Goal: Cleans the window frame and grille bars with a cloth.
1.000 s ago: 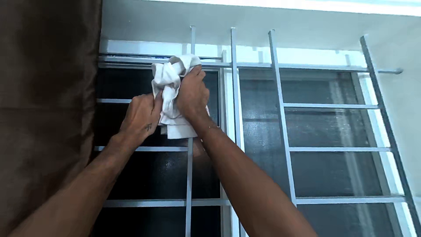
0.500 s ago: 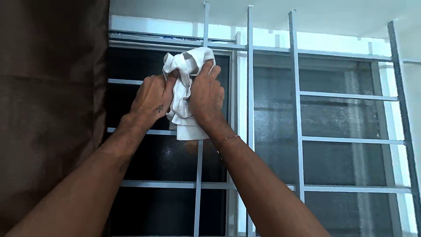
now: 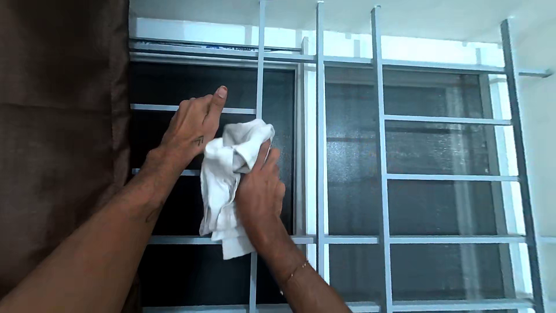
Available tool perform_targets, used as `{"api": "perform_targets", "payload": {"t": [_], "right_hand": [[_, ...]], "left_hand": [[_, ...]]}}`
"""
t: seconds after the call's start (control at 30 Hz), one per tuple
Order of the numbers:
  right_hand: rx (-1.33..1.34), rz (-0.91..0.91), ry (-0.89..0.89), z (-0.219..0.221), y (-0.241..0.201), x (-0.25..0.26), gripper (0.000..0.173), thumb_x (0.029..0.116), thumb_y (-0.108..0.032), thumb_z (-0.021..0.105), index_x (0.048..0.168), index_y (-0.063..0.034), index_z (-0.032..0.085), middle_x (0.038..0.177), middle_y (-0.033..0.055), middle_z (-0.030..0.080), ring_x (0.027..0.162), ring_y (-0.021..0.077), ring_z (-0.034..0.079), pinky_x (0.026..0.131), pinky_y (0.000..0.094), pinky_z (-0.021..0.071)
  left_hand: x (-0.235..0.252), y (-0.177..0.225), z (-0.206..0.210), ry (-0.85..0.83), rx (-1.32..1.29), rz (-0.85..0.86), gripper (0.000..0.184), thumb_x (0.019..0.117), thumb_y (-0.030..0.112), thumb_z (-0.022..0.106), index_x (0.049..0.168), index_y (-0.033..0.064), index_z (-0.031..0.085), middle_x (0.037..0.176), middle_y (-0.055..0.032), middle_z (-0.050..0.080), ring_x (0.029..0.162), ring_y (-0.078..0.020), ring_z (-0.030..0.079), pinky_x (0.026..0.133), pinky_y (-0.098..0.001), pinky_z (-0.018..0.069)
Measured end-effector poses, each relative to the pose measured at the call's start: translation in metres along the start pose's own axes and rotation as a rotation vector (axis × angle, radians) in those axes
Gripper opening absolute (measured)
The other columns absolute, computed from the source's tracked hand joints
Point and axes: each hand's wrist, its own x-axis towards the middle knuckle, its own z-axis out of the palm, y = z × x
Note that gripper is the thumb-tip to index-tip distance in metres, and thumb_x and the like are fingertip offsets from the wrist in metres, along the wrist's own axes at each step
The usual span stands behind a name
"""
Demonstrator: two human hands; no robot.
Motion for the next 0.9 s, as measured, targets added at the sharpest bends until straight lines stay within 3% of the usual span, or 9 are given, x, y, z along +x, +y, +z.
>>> {"api": "perform_targets", "payload": {"t": [0.07,0.3,0.4,0.5,0.6,0.7,0.73,0.8,0.9], "right_hand": [[-0.064,0.053,0.001,0.009,0.001,-0.01,0.085,0.0954,-0.026,0.066,0.163,-0.0035,0.019,0.138,0.0262,0.046,0.083,0.0312,0.068,0.052,0.0425,0.0549],[-0.044,0.092,-0.076,0.011,0.005,-0.018,0.075,0.0878,-0.024,0.075,0.151,0.0003,0.044,0.135,0.0245,0.05,0.075,0.0274,0.068,0.055,0.0412,0.057],[-0.038,0.036,-0.011,0.007,0.005,0.007,0.073,0.0882,-0.025,0.074,0.148,0.0034,0.045,0.135,0.0245,0.05,0.074,0.0273,0.068,0.052,0.0419,0.0552],[0.067,-0.049,0.008,-0.009,0.0,0.035,0.062,0.0952,-0.021,0.066,0.147,0.0031,0.041,0.138,0.026,0.046,0.086,0.0355,0.067,0.055,0.048,0.0558],[0.009,-0.027,0.046,-0.015,-0.019,0.08,0.052,0.0928,-0.013,0.066,0.14,0.0031,0.05,0.134,0.0232,0.053,0.089,0.0337,0.069,0.061,0.0469,0.0576],[-0.117,-0.134,0.193,-0.021,-0.026,0.117,0.05,0.0958,-0.01,0.061,0.143,0.0008,0.051,0.133,0.0203,0.055,0.089,0.0289,0.07,0.059,0.0415,0.057],[-0.144,-0.194,0.301,-0.025,-0.026,0.13,0.049,0.0986,-0.012,0.059,0.145,0.0002,0.051,0.13,0.0198,0.057,0.087,0.0283,0.07,0.056,0.0402,0.0564],[-0.127,-0.249,0.492,-0.04,-0.029,0.164,0.053,0.0929,-0.009,0.064,0.143,0.0009,0.053,0.124,0.0196,0.059,0.087,0.0293,0.07,0.055,0.0399,0.0556],[-0.086,-0.185,0.532,-0.069,-0.046,0.226,0.078,0.0829,-0.013,0.073,0.151,0.0045,0.041,0.141,0.0228,0.049,0.108,0.0333,0.066,0.067,0.0435,0.059]], "left_hand": [[0.0,0.002,0.0,-0.006,0.007,-0.002,0.08,0.1071,0.063,0.013,0.113,0.0034,0.067,0.09,-0.0202,0.067,0.088,-0.0388,0.068,0.076,-0.0631,0.0503],[0.001,0.0,0.006,0.02,0.083,0.046,0.068,0.1099,0.055,0.021,0.095,0.0027,0.062,0.088,-0.0174,0.062,0.089,-0.036,0.064,0.078,-0.0589,0.0484],[0.002,-0.002,0.006,0.027,0.062,0.049,0.072,0.1099,0.055,0.018,0.102,0.0019,0.066,0.092,-0.0182,0.065,0.094,-0.0367,0.065,0.084,-0.061,0.0487],[0.004,-0.005,0.006,0.032,0.013,0.01,0.078,0.1082,0.059,0.013,0.112,0.0045,0.069,0.096,-0.0188,0.069,0.098,-0.0372,0.068,0.087,-0.0628,0.0498],[0.002,-0.004,0.007,0.046,0.029,-0.008,0.074,0.1089,0.058,0.015,0.11,0.0051,0.068,0.096,-0.0206,0.068,0.101,-0.0409,0.066,0.087,-0.0636,0.0506],[-0.01,-0.002,0.005,0.083,0.009,0.06,0.039,0.1074,0.028,0.048,0.128,-0.0003,0.065,0.116,-0.0261,0.068,0.116,-0.047,0.062,0.098,-0.0664,0.0466],[-0.014,-0.001,0.006,0.114,-0.022,0.074,0.036,0.1056,0.024,0.049,0.127,-0.0017,0.065,0.118,-0.0261,0.067,0.118,-0.0461,0.061,0.1,-0.0658,0.0449],[-0.016,-0.001,0.01,0.171,-0.05,0.088,0.052,0.1115,0.036,0.032,0.117,-0.0018,0.067,0.111,-0.0236,0.068,0.114,-0.0423,0.063,0.101,-0.0634,0.0446],[-0.012,-0.007,0.02,0.229,-0.044,0.076,0.072,0.1107,0.052,0.018,0.105,0.0002,0.068,0.096,-0.0197,0.067,0.1,-0.0383,0.064,0.094,-0.0605,0.0463]]}}
